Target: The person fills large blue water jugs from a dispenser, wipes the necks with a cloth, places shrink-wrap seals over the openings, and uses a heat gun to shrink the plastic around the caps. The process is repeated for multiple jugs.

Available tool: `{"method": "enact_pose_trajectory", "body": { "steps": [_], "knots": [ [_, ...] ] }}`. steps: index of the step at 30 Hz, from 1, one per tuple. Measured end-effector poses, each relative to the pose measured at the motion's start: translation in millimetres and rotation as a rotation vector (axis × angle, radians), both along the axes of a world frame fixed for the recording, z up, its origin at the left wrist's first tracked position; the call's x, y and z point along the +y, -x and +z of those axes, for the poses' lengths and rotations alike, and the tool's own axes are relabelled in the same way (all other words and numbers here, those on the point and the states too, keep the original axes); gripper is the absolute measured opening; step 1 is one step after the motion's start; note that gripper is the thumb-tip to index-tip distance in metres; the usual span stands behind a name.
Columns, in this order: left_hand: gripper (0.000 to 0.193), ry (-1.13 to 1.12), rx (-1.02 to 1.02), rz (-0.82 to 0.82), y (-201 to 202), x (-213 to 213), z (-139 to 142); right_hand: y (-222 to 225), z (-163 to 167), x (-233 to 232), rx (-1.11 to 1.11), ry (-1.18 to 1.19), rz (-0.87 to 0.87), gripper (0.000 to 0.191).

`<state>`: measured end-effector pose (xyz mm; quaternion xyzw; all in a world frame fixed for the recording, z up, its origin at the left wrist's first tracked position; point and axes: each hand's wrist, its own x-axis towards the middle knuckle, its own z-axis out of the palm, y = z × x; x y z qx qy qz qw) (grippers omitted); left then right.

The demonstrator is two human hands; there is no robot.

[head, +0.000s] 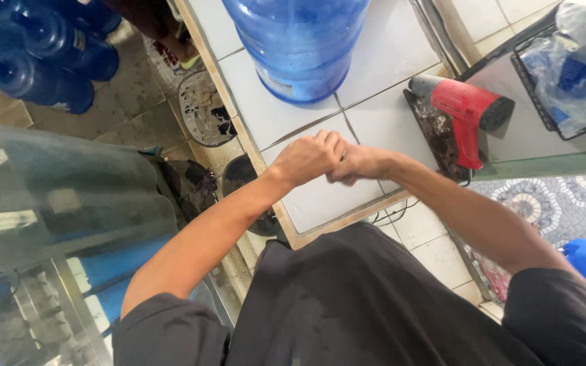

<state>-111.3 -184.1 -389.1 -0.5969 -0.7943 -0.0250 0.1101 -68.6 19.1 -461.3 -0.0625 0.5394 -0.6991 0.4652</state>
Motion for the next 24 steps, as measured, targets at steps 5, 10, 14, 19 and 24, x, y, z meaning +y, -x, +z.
{"method": "enact_pose_trajectory", "body": {
  "steps": [5,10,14,19,24],
  "knots": [
    [0.009,0.113,-0.141,0.260,18,23,-47,31,10,-15,0.633,-0.835,-0.061,0.039],
    [0.010,0.208,-0.493,0.417,40,41,-80,44,15,-20,0.552,-1.209,0.098,0.025],
    [0.011,0.244,-0.651,0.563,44,47,-93,52,8,-23,0.719,-1.339,0.262,0.015],
    [0.019,0.017,-1.051,0.769,43,47,-106,66,1,-23,1.205,-1.328,0.393,0.010],
    [0.018,-0.068,-1.299,0.783,39,32,-109,68,10,-31,1.265,-1.302,0.466,0.027]
  ]
}}
